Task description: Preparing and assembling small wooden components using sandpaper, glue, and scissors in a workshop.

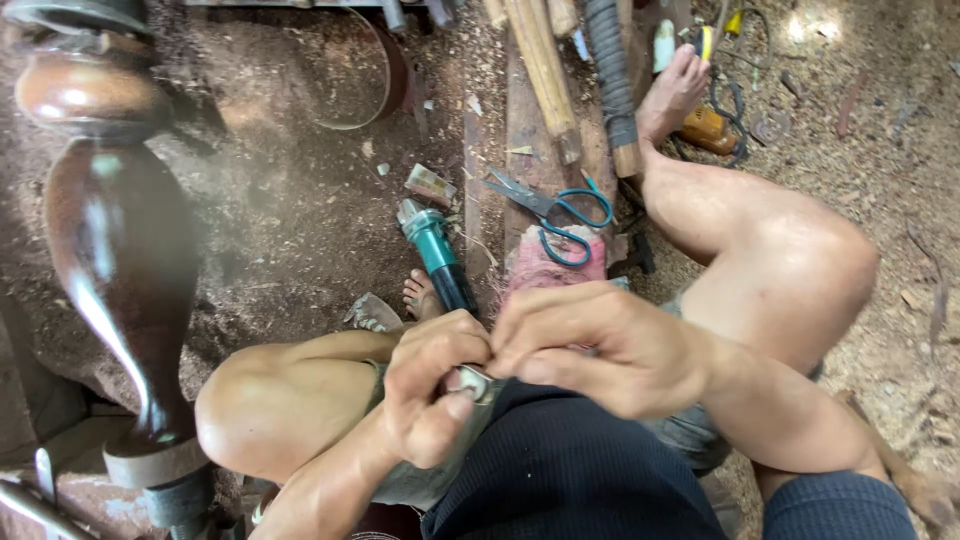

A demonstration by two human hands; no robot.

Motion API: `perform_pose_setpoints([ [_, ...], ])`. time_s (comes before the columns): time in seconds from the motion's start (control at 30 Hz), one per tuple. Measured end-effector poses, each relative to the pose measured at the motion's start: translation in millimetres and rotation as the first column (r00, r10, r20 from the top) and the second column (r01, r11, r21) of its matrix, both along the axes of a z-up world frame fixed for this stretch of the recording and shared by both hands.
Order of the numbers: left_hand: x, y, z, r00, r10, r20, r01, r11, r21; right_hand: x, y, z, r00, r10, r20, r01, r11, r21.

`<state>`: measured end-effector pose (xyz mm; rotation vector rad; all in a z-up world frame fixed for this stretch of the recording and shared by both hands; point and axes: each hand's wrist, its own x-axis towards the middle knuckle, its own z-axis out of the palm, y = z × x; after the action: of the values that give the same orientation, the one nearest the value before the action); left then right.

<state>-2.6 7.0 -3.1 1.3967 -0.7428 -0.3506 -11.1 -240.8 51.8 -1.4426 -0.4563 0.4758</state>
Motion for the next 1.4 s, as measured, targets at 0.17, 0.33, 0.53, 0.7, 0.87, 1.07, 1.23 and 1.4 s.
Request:
perform_pose_setpoints([
  [0.17, 4, 12, 18, 0.990, 0.059, -0.131, -0.066, 0.997, -0.050, -5, -3, -85, 0.978, 0.071, 0.198, 0.014, 0.917, -0.399],
  [0.33, 4, 22, 21, 0.979, 0.081, -0.185, -0.107, 0.985, -0.135, -43, -1, -189, 0.910, 0.394, -0.130, -0.267, 0.316, -0.910],
  [0.53, 2, 24, 20, 0.968, 0.081, -0.238, -0.127, 0.975, -0.184, -60, -12, -244, 0.894, 0.423, 0.150, -0.065, 0.453, -0.889],
  [0.7, 9, 21, 23, 0.976, 0.056, -0.212, -0.096, 0.978, -0.185, -50, -12, -238, 0.962, 0.271, -0.033, -0.170, 0.503, -0.847],
  [0.87, 10, 20, 20, 0.988, 0.108, -0.108, -0.125, 0.978, -0.166, -41, -19, -196, 0.992, -0.044, 0.114, 0.084, 0.922, -0.379],
  [1.07, 10, 10, 15, 0.977, 0.203, 0.058, -0.196, 0.974, -0.110, -52, -42, -93, 0.950, -0.256, 0.180, 0.233, 0.962, 0.139],
  [1.23, 11, 2, 18, 0.969, 0.216, 0.116, -0.205, 0.974, -0.097, -53, -36, -54, 0.929, -0.250, 0.272, 0.209, 0.963, 0.172],
  [1.4, 9, -8, 19, 0.951, 0.246, 0.186, -0.230, 0.968, -0.103, -54, -31, -39, 0.857, -0.283, 0.431, 0.307, 0.952, 0.015],
])
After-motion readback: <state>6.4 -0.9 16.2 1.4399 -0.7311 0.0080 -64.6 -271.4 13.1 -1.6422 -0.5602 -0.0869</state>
